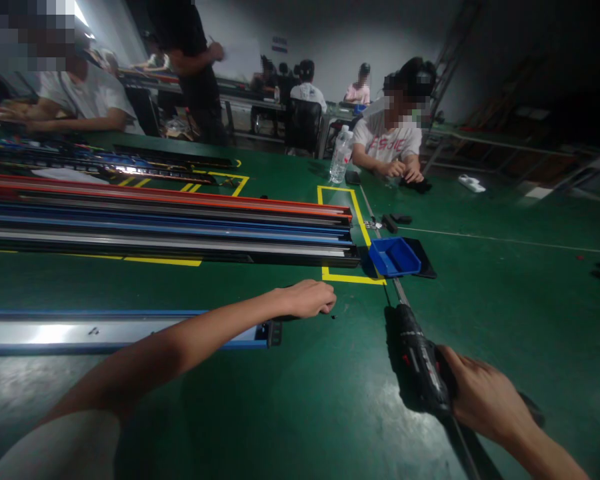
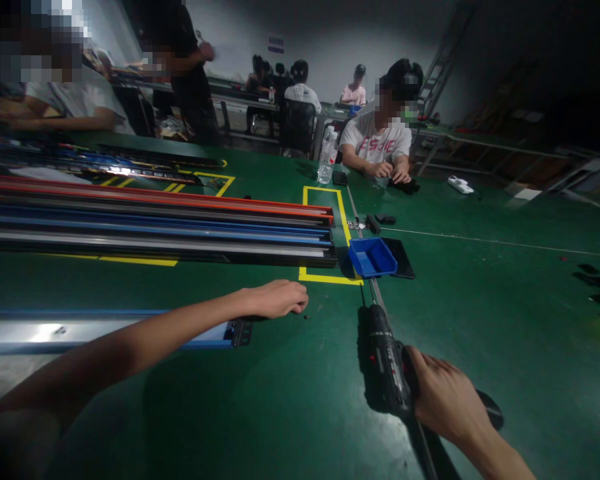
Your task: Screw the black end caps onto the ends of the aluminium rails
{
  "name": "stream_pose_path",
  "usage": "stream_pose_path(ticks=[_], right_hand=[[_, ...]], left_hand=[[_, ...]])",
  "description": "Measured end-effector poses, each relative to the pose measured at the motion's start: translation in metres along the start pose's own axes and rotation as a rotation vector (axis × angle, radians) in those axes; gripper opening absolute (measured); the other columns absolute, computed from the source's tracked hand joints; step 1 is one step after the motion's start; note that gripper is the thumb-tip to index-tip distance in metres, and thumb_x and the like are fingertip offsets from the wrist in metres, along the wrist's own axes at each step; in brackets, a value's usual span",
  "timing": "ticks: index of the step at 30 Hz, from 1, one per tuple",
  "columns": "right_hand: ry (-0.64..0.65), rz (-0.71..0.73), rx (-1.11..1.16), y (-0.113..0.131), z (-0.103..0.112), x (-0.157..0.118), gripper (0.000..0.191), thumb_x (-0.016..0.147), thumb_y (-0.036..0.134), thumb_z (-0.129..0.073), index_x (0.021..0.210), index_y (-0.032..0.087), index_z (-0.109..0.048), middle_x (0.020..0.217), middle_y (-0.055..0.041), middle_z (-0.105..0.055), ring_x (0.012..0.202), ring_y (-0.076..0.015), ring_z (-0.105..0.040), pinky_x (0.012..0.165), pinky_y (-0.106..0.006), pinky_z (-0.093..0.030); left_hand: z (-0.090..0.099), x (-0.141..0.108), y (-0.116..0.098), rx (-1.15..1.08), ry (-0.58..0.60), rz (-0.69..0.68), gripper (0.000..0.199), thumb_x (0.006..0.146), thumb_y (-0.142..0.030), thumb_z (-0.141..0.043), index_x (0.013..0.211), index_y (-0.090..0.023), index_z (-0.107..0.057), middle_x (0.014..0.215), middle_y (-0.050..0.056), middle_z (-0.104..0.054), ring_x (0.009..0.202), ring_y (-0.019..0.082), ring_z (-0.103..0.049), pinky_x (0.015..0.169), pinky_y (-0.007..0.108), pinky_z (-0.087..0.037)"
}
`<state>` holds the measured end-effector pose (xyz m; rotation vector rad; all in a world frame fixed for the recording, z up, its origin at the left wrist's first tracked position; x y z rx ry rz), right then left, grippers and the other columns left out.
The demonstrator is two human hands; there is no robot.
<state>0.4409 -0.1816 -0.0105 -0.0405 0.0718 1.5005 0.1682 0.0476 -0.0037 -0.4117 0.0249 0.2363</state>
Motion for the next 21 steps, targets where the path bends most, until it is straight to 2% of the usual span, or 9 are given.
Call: stream_pose_path(ticks=[2,5,9,11,14,16,19,21], right_hand=[[-0.091,0.077,-0.122,0.001,0.001,-0.005,0.039,0.082,0.018,-0.053,0.118,0.022,-0.067,0.086,-0.0119,-0.078,0.076,-0.0322,-0.073,0.076,-0.047,-0.057],[-0.153,0.157,-0.162,0.007,0.005,-0.014,0.044,0.084,0.013,-0.049,0.123,0.018,-0.068,0.091,-0.0157,-0.079,0.076,-0.0315,-0.072,0.078,-0.048,-0.057],[-0.199,0.125,-0.086,0.026,0.016,-0.025,0.050,0.082,0.014,-0.051,0.129,0.020,-0.068,0.096,-0.0181,-0.078,0.083,-0.0343,-0.073,0.084,-0.051,-0.057],[-0.189,0.057,0.106,0.039,0.020,-0.027,0.054,0.081,0.018,-0.055,0.133,0.025,-0.066,0.092,-0.0147,-0.078,0.085,-0.0343,-0.074,0.082,-0.049,-0.058],[-0.080,-0.074,0.555,0.058,0.018,-0.023,0.062,0.080,0.036,-0.065,0.141,0.029,-0.058,0.081,-0.0065,-0.075,0.067,-0.0294,-0.071,0.064,-0.042,-0.059],[-0.011,-0.137,0.837,0.070,0.018,-0.016,0.051,0.076,0.042,-0.072,0.126,0.031,-0.067,0.077,-0.0027,-0.073,0.063,-0.0262,-0.068,0.059,-0.040,-0.057],[0.182,-0.149,1.283,0.095,0.016,0.002,0.018,0.073,0.042,-0.074,0.085,0.029,-0.075,0.067,-0.0020,-0.066,0.060,-0.0233,-0.063,0.058,-0.038,-0.053],[0.357,-0.118,1.613,0.114,0.013,0.016,0.020,0.068,0.041,-0.073,0.082,0.026,-0.075,0.059,-0.0013,-0.060,0.051,-0.0197,-0.055,0.054,-0.037,-0.050]], left_hand=[[0.007,-0.008,0.000,-0.001,-0.026,0.027,0.014,0.095,-0.012,-0.053,0.087,-0.019,-0.063,0.093,0.006,-0.066,0.087,0.020,-0.060,0.075,0.033,-0.042],[0.024,-0.031,0.000,-0.008,-0.091,0.074,0.020,0.097,-0.012,-0.042,0.093,-0.019,-0.060,0.096,0.007,-0.063,0.087,0.021,-0.057,0.078,0.034,-0.042],[0.039,-0.077,0.002,-0.047,-0.172,0.154,0.027,0.105,-0.022,-0.031,0.098,-0.019,-0.056,0.096,0.006,-0.059,0.087,0.020,-0.053,0.080,0.034,-0.043],[0.040,-0.100,0.002,-0.065,-0.203,0.194,0.029,0.107,-0.026,-0.029,0.099,-0.019,-0.055,0.099,0.006,-0.059,0.090,0.021,-0.053,0.082,0.035,-0.043],[0.034,-0.130,0.003,-0.147,-0.284,0.258,0.028,0.108,-0.028,-0.030,0.100,-0.021,-0.056,0.103,0.006,-0.059,0.097,0.021,-0.052,0.089,0.036,-0.043],[0.030,-0.146,0.003,-0.175,-0.363,0.299,0.026,0.108,-0.030,-0.033,0.100,-0.021,-0.056,0.104,0.005,-0.059,0.101,0.021,-0.052,0.092,0.036,-0.043],[0.029,-0.165,0.000,-0.185,-0.498,0.353,0.024,0.109,-0.034,-0.035,0.100,-0.022,-0.054,0.104,0.005,-0.058,0.103,0.021,-0.051,0.093,0.035,-0.042],[0.030,-0.173,-0.001,-0.190,-0.559,0.378,0.024,0.109,-0.035,-0.035,0.101,-0.022,-0.053,0.104,0.005,-0.057,0.103,0.021,-0.051,0.094,0.034,-0.043]])
Point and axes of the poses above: each hand's wrist, its own x-axis towards the middle knuckle, its own z-axis out of the back of the hand, y = z × x, the point moved 5 cm from there along x, towards the middle knuckle
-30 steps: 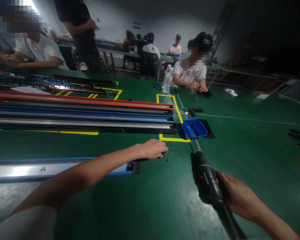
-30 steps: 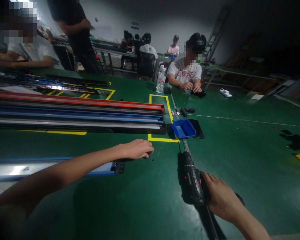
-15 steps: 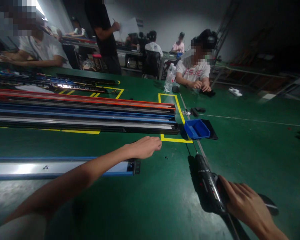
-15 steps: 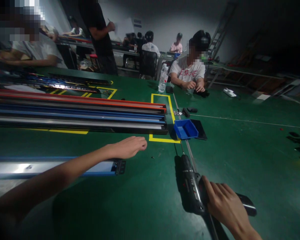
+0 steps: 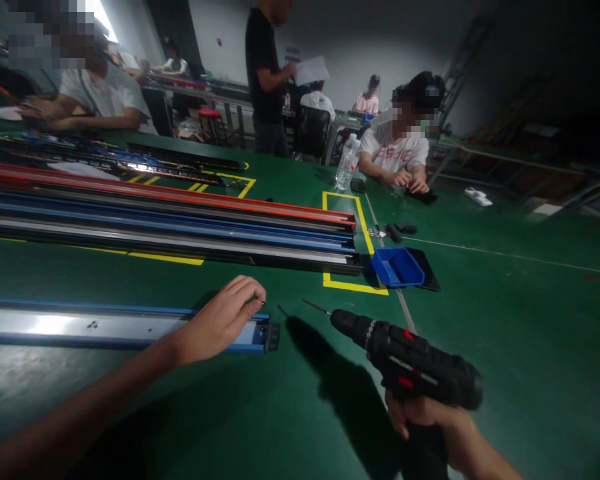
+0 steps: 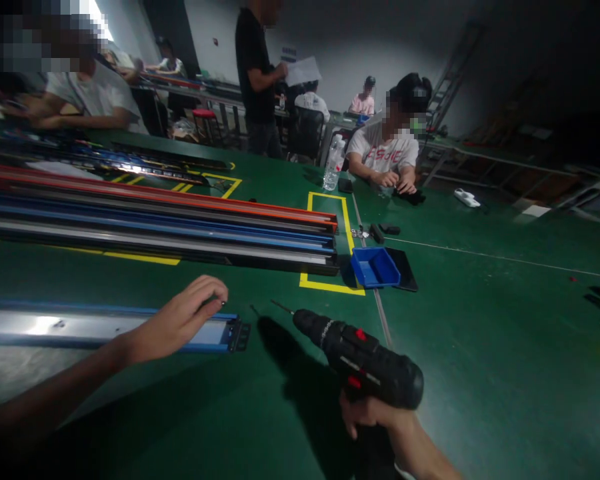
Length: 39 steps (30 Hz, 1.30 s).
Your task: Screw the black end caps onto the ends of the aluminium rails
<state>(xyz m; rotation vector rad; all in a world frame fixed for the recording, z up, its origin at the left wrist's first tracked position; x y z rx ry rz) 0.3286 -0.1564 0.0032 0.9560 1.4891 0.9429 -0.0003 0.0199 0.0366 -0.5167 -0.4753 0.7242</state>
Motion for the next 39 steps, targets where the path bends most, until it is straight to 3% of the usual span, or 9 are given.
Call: stream_pose_path(ticks=[4,7,13,19,25,39], right_hand=[[0.276,-0.083,0.616,-0.006,-0.021,0.039,0.053,0.070,0.042,-0.069,0.116,0.016,-0.074,0.053,0.0080,-0.042,0.038,-0.0073,-0.032,0.048,-0.025,-0.044],[0.539,-0.070,0.818,-0.017,-0.026,0.060,0.056,0.089,0.055,-0.056,0.119,0.012,-0.074,0.046,0.0127,-0.029,0.029,-0.0043,-0.015,0.036,-0.019,-0.031],[0.522,-0.084,0.782,-0.039,-0.018,0.074,0.042,0.086,0.039,-0.067,0.120,0.015,-0.072,0.053,0.0108,-0.034,0.035,-0.0042,-0.019,0.044,-0.020,-0.038],[0.545,-0.143,0.764,-0.047,-0.020,0.068,0.049,0.080,0.032,-0.069,0.126,0.013,-0.066,0.054,0.0091,-0.039,0.038,-0.0069,-0.027,0.047,-0.023,-0.040],[0.523,-0.152,0.768,-0.047,-0.019,0.068,0.051,0.077,0.028,-0.066,0.125,0.011,-0.067,0.054,0.0083,-0.040,0.039,-0.0082,-0.029,0.049,-0.024,-0.042],[0.488,-0.142,0.781,-0.045,-0.019,0.067,0.051,0.078,0.024,-0.063,0.127,0.010,-0.073,0.056,0.0052,-0.045,0.041,-0.0090,-0.033,0.051,-0.026,-0.044]], left_hand=[[0.002,-0.004,0.001,0.010,-0.022,0.033,0.027,0.110,-0.035,-0.032,0.102,-0.021,-0.054,0.102,0.005,-0.058,0.101,0.021,-0.052,0.094,0.035,-0.042],[-0.002,0.001,0.005,-0.087,-0.035,0.080,0.029,0.109,-0.036,-0.032,0.101,-0.021,-0.055,0.099,0.004,-0.058,0.096,0.019,-0.054,0.090,0.033,-0.043],[-0.018,0.016,0.015,-0.282,-0.142,0.144,0.035,0.108,-0.040,-0.036,0.088,-0.019,-0.055,0.081,-0.001,-0.055,0.076,0.015,-0.053,0.075,0.029,-0.041],[-0.035,0.017,0.024,-0.401,-0.104,0.184,0.038,0.106,-0.044,-0.041,0.086,-0.017,-0.060,0.078,-0.001,-0.058,0.072,0.013,-0.054,0.068,0.025,-0.043],[-0.037,0.016,0.025,-0.445,-0.064,0.190,0.032,0.103,-0.041,-0.050,0.089,-0.017,-0.064,0.082,0.000,-0.064,0.075,0.013,-0.058,0.071,0.025,-0.045],[-0.035,0.017,0.017,-0.414,-0.052,0.166,0.030,0.103,-0.038,-0.050,0.088,-0.017,-0.065,0.083,0.000,-0.066,0.077,0.013,-0.060,0.072,0.025,-0.045]])
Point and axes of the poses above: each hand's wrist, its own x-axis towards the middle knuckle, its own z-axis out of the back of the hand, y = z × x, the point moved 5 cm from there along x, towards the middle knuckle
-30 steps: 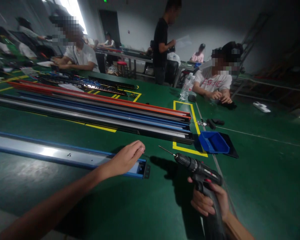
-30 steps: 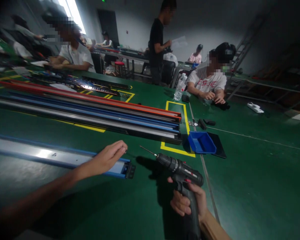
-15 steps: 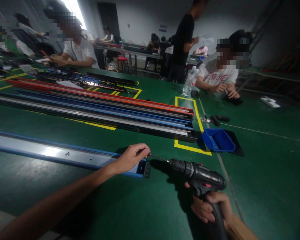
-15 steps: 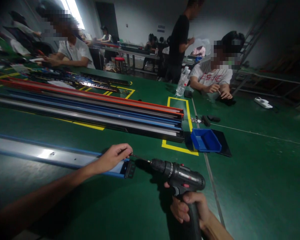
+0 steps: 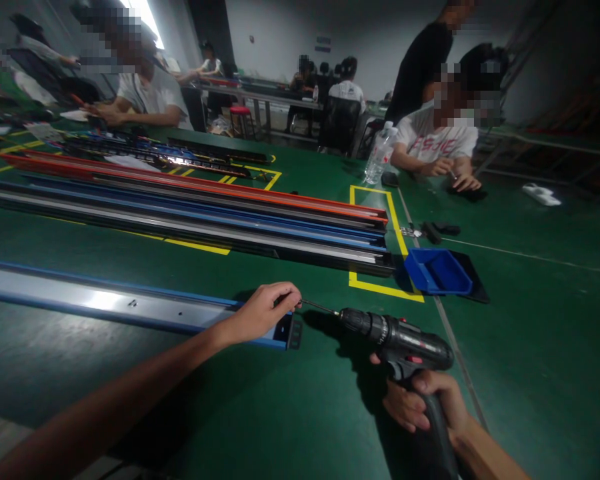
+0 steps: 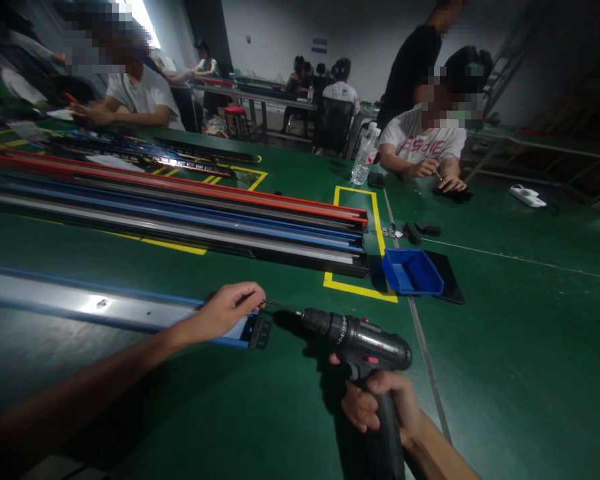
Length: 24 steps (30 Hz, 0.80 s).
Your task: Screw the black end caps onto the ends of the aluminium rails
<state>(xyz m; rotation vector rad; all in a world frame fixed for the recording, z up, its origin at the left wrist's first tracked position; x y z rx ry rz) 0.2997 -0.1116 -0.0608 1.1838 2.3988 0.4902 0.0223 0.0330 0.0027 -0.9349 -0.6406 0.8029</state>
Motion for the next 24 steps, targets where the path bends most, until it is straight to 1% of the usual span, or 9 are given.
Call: stream_pose_path(ticks=[11,18,22,24], right_hand=[[0.005,-0.012,-0.001,-0.0004,-0.0002,-0.0021,0.052,0.078,0.023,-0.061,0.127,0.010,-0.073,0.057,0.0047,-0.046,0.042,-0.0093,-0.035,0.053,-0.026,-0.045],[-0.006,-0.009,-0.039,-0.0006,-0.0030,0.0000,0.052,0.077,0.023,-0.062,0.125,0.009,-0.072,0.056,0.0057,-0.045,0.041,-0.0088,-0.033,0.052,-0.026,-0.044],[-0.009,-0.018,-0.062,-0.0012,-0.0054,-0.0005,0.044,0.077,0.024,-0.061,0.115,0.006,-0.074,0.054,0.0056,-0.044,0.041,-0.0084,-0.031,0.051,-0.025,-0.042],[-0.006,-0.025,-0.056,-0.0008,-0.0058,-0.0013,0.039,0.077,0.025,-0.062,0.109,0.006,-0.075,0.054,0.0056,-0.044,0.041,-0.0084,-0.031,0.051,-0.024,-0.041]], left_hand=[[0.0000,0.0003,0.0021,0.066,-0.022,0.006,0.030,0.103,-0.037,-0.048,0.088,-0.018,-0.066,0.080,0.000,-0.066,0.074,0.014,-0.060,0.070,0.026,-0.046],[-0.0003,-0.0001,-0.0004,0.149,-0.036,-0.060,0.030,0.104,-0.036,-0.046,0.087,-0.019,-0.063,0.084,0.001,-0.064,0.080,0.015,-0.060,0.077,0.028,-0.045],[-0.0021,-0.0021,-0.0021,0.198,-0.012,-0.097,0.032,0.106,-0.039,-0.044,0.088,-0.019,-0.061,0.085,0.000,-0.062,0.081,0.015,-0.058,0.078,0.028,-0.045],[-0.0025,-0.0032,-0.0024,0.215,-0.001,-0.110,0.032,0.106,-0.039,-0.043,0.089,-0.019,-0.061,0.086,0.001,-0.062,0.081,0.015,-0.058,0.078,0.028,-0.044]])
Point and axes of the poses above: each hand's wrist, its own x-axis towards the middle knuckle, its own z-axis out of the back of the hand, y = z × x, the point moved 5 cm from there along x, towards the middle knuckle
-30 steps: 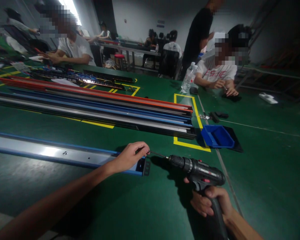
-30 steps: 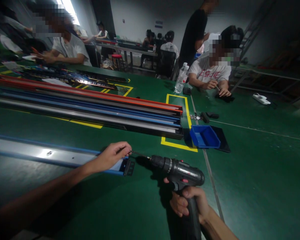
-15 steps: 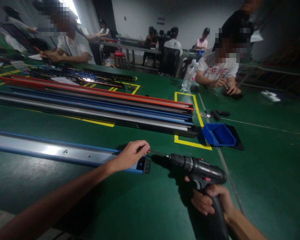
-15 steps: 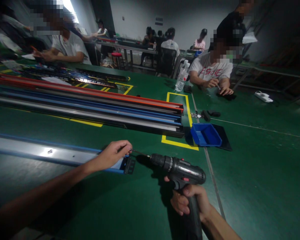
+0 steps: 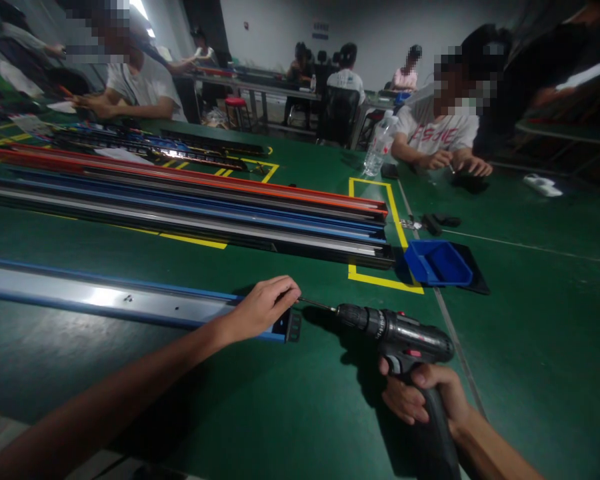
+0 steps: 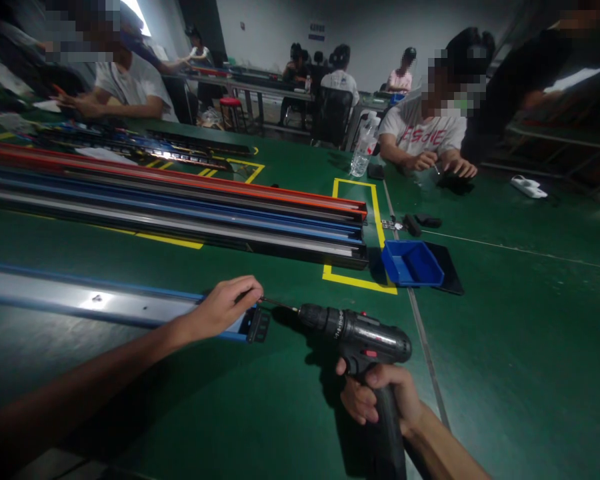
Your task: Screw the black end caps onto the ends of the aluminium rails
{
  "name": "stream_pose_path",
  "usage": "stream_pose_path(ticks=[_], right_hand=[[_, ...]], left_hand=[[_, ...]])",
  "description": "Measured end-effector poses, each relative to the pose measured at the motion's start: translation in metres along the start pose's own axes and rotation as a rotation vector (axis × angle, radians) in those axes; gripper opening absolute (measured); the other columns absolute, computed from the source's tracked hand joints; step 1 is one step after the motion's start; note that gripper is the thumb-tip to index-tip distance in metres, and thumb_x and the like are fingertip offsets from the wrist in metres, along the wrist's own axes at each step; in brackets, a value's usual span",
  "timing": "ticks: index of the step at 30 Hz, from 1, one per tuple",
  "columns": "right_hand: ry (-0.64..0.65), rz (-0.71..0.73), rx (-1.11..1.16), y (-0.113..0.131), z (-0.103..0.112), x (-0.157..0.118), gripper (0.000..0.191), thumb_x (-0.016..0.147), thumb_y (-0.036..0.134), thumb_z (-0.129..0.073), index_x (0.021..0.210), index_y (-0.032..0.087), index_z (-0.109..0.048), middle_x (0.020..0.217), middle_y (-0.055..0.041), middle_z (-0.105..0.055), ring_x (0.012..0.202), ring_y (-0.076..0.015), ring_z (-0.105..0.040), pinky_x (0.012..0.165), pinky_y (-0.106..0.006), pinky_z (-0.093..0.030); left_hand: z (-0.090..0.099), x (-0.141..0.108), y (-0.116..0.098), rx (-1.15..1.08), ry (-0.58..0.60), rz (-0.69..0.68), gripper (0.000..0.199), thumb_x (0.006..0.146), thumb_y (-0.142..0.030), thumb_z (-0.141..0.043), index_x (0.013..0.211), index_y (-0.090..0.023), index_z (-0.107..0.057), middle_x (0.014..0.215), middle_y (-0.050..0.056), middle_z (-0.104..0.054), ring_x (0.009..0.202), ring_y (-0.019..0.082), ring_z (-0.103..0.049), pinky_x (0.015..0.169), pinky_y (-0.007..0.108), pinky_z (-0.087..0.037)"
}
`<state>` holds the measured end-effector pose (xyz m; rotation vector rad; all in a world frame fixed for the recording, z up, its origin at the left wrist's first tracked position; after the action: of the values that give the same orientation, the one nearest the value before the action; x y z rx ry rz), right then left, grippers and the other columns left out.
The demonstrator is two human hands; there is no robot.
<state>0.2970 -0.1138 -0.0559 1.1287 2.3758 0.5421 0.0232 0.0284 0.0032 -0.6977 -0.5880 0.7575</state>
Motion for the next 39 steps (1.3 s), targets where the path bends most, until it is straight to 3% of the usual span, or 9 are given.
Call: stream_pose_path(ticks=[12,17,20,23,26,28,30,33,39], right_hand=[[0.000,0.000,-0.026,0.001,0.000,-0.004,0.041,0.074,0.024,-0.062,0.109,0.007,-0.071,0.055,0.0066,-0.044,0.042,-0.0088,-0.032,0.051,-0.025,-0.040],[0.023,-0.026,-0.024,0.002,-0.002,-0.003,0.039,0.074,0.024,-0.060,0.109,0.008,-0.070,0.055,0.0069,-0.044,0.043,-0.0091,-0.034,0.054,-0.025,-0.043],[0.019,0.010,0.006,0.005,-0.004,-0.002,0.038,0.075,0.024,-0.060,0.107,0.008,-0.071,0.054,0.0077,-0.043,0.041,-0.0079,-0.031,0.052,-0.024,-0.042],[0.018,0.066,0.033,0.007,-0.008,-0.002,0.033,0.075,0.025,-0.062,0.104,0.011,-0.071,0.051,0.0101,-0.039,0.037,-0.0062,-0.025,0.049,-0.023,-0.039],[0.004,0.087,0.044,0.011,-0.010,-0.006,0.027,0.076,0.028,-0.064,0.101,0.017,-0.067,0.047,0.0122,-0.037,0.033,-0.0061,-0.026,0.047,-0.023,-0.038],[-0.031,0.060,0.019,0.014,-0.009,-0.008,0.028,0.076,0.031,-0.066,0.101,0.021,-0.063,0.047,0.0107,-0.042,0.034,-0.0087,-0.037,0.048,-0.025,-0.040],[-0.077,0.015,-0.025,0.018,-0.007,-0.008,0.033,0.074,0.032,-0.067,0.105,0.023,-0.060,0.055,0.0070,-0.053,0.043,-0.0137,-0.053,0.051,-0.027,-0.043],[-0.083,0.017,-0.066,0.024,-0.005,-0.002,0.039,0.071,0.029,-0.068,0.108,0.022,-0.058,0.074,0.0008,-0.065,0.054,-0.0175,-0.065,0.054,-0.029,-0.046],[-0.026,0.064,-0.056,0.019,-0.001,0.007,0.034,0.071,0.023,-0.063,0.104,0.015,-0.064,0.090,-0.0052,-0.071,0.035,-0.0042,-0.046,0.039,-0.022,-0.038]], left_hand=[[0.001,0.000,-0.005,0.042,0.004,-0.053,0.039,0.109,-0.037,-0.038,0.090,-0.018,-0.067,0.086,0.002,-0.064,0.085,0.016,-0.061,0.081,0.029,-0.045],[0.007,-0.002,0.001,-0.052,-0.060,0.019,0.044,0.110,-0.042,-0.032,0.116,-0.018,-0.069,0.109,0.007,-0.070,0.099,0.019,-0.064,0.089,0.032,-0.050],[0.019,-0.005,0.001,-0.045,-0.091,0.023,0.048,0.110,-0.044,-0.029,0.120,-0.017,-0.067,0.118,0.010,-0.069,0.106,0.021,-0.063,0.094,0.036,-0.050],[0.022,-0.013,-0.002,0.123,0.051,-0.017,0.049,0.108,-0.049,-0.031,0.129,-0.018,-0.063,0.129,0.011,-0.067,0.119,0.025,-0.061,0.104,0.043,-0.047],[0.015,-0.024,-0.005,0.347,0.176,-0.042,0.066,0.095,-0.067,-0.052,0.138,-0.018,-0.058,0.140,0.015,-0.062,0.129,0.032,-0.057,0.111,0.049,-0.043],[0.008,-0.029,-0.008,0.447,0.219,-0.070,0.089,0.080,-0.076,-0.067,0.146,-0.018,-0.051,0.148,0.017,-0.057,0.135,0.035,-0.053,0.116,0.050,-0.039],[-0.001,-0.030,-0.010,0.496,0.291,-0.109,0.101,0.075,-0.074,-0.074,0.153,-0.020,-0.041,0.155,0.017,-0.050,0.142,0.035,-0.048,0.120,0.048,-0.035],[-0.011,-0.027,-0.011,0.499,0.402,-0.130,0.092,0.082,-0.058,-0.076,0.156,-0.021,-0.035,0.157,0.015,-0.049,0.142,0.032,-0.049,0.118,0.045,-0.038],[-0.009,-0.020,-0.006,0.389,0.392,-0.092,0.057,0.084,-0.039,-0.075,0.134,-0.017,-0.057,0.128,0.013,-0.068,0.118,0.031,-0.066,0.102,0.042,-0.050]])
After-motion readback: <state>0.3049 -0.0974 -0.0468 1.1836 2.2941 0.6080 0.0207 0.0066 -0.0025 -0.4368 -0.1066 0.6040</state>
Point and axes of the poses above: each hand's wrist, its own x-axis towards the middle knuckle, its own z-axis out of the back of the hand, y = z × x, the point moved 5 cm from there along x, towards the middle knuckle
